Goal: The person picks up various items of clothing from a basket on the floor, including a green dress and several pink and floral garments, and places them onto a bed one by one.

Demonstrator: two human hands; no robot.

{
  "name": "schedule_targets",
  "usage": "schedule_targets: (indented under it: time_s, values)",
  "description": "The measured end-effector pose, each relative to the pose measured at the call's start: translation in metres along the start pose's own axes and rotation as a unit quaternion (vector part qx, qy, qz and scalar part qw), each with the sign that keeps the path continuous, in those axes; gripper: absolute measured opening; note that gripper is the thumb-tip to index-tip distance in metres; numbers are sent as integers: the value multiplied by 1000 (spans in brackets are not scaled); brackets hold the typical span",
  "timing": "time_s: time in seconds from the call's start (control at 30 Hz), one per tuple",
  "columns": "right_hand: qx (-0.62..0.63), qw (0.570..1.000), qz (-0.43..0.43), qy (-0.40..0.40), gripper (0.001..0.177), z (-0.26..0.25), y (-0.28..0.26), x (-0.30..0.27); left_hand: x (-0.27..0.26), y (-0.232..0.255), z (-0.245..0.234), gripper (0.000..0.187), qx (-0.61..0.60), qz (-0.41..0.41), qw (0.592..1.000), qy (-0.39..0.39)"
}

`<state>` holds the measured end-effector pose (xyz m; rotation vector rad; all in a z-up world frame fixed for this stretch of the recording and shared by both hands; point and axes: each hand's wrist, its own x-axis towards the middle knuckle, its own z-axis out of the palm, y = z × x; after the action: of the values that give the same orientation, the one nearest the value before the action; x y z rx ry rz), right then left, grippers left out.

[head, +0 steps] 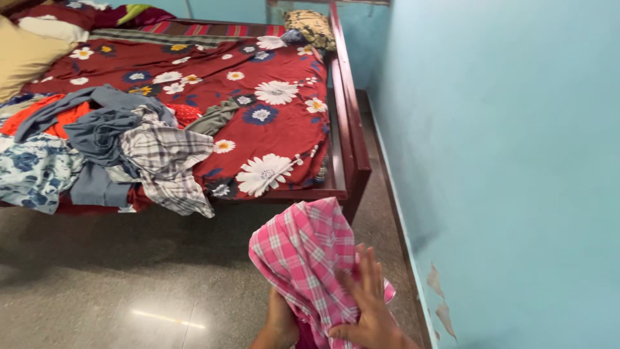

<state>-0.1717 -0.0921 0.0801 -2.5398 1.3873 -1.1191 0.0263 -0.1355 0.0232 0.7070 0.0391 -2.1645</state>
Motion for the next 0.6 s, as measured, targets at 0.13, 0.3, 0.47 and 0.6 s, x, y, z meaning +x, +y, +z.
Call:
schedule_targets:
  time_s: [0.13,0.3,0.47,0.6]
  values:
    - [241,959,139,-51,151,32,30,47,36,22,7,77,23,124,992,14]
    - [303,904,301,-23,100,104,75,73,80,72,3,71,70,107,992,-23]
    - [422,862,275,54,64,167,137,101,138,133,2,64,131,108,983,-73]
    - [354,870,321,121,63,201,189,141,176,191,5,69,169,84,980,-59]
